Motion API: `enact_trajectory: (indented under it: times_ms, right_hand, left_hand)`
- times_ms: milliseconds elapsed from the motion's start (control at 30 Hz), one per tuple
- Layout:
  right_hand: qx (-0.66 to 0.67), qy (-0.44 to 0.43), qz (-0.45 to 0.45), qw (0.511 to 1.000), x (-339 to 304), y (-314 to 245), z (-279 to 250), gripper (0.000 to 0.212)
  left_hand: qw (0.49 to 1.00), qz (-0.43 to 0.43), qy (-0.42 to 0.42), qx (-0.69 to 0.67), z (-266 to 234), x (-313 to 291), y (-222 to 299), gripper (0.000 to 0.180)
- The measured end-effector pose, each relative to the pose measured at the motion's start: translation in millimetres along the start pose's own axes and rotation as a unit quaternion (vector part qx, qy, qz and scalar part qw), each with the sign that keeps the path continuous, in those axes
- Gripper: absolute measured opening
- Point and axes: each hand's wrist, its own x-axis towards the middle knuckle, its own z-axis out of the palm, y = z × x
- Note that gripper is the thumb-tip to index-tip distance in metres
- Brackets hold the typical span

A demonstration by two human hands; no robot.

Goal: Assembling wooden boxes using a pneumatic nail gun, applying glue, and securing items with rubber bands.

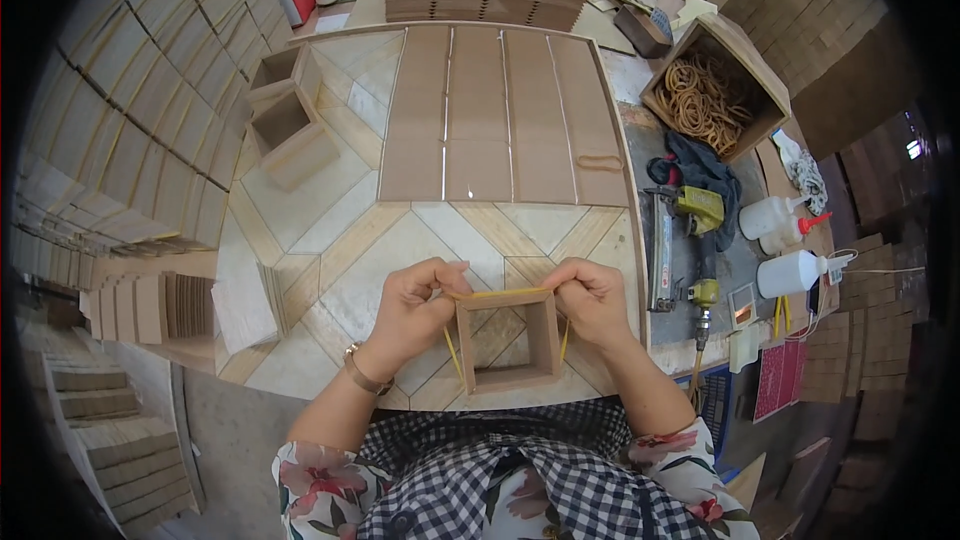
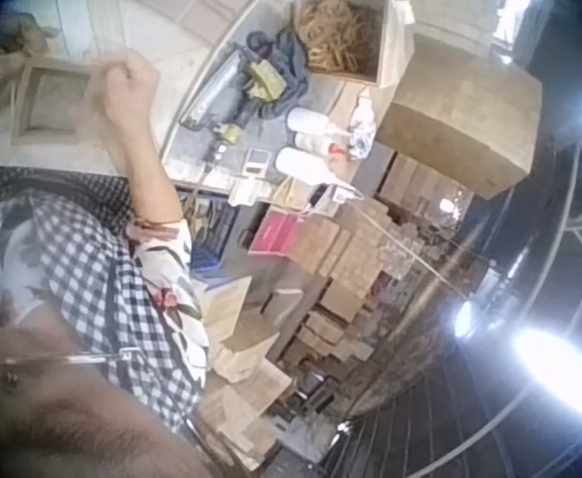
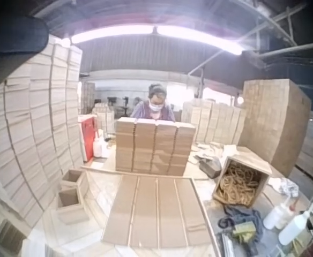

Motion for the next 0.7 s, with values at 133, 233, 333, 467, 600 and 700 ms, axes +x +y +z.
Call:
enact_trajectory:
  times_ms: [133,233,333,467,600,700]
  right_hand:
    - [-0.062,-0.055,-0.018,0.996,-18.6,-5.5,-13.7,0.027]
    - [-0.092,-0.184,-0.037,0.978,-29.2,-5.1,-15.7,0.073]
    - [-0.168,-0.219,-0.068,0.959,-45.5,-13.8,6.4,0.109]
    - [-0.054,-0.126,-0.005,0.991,-52.6,-10.1,15.8,0.106]
    - [0.104,-0.072,0.084,0.988,-51.4,-14.6,26.5,0.09]
    - [0.123,-0.084,0.216,0.965,-48.9,-25.9,26.8,0.083]
  left_hand:
    - [0.993,-0.108,-0.022,-0.038,8.0,-19.5,10.9,0.03]
    - [0.991,-0.051,-0.106,0.064,-7.1,-34.8,13.2,0.068]
    - [0.964,0.062,-0.045,0.255,-1.5,-69.3,14.5,0.113]
    - [0.891,0.229,-0.119,0.373,3.6,-84.7,4.3,0.114]
    - [0.886,0.172,-0.139,0.408,6.9,-79.4,37.8,0.118]
    - [0.939,0.008,-0.127,0.319,11.0,-76.0,54.8,0.12]
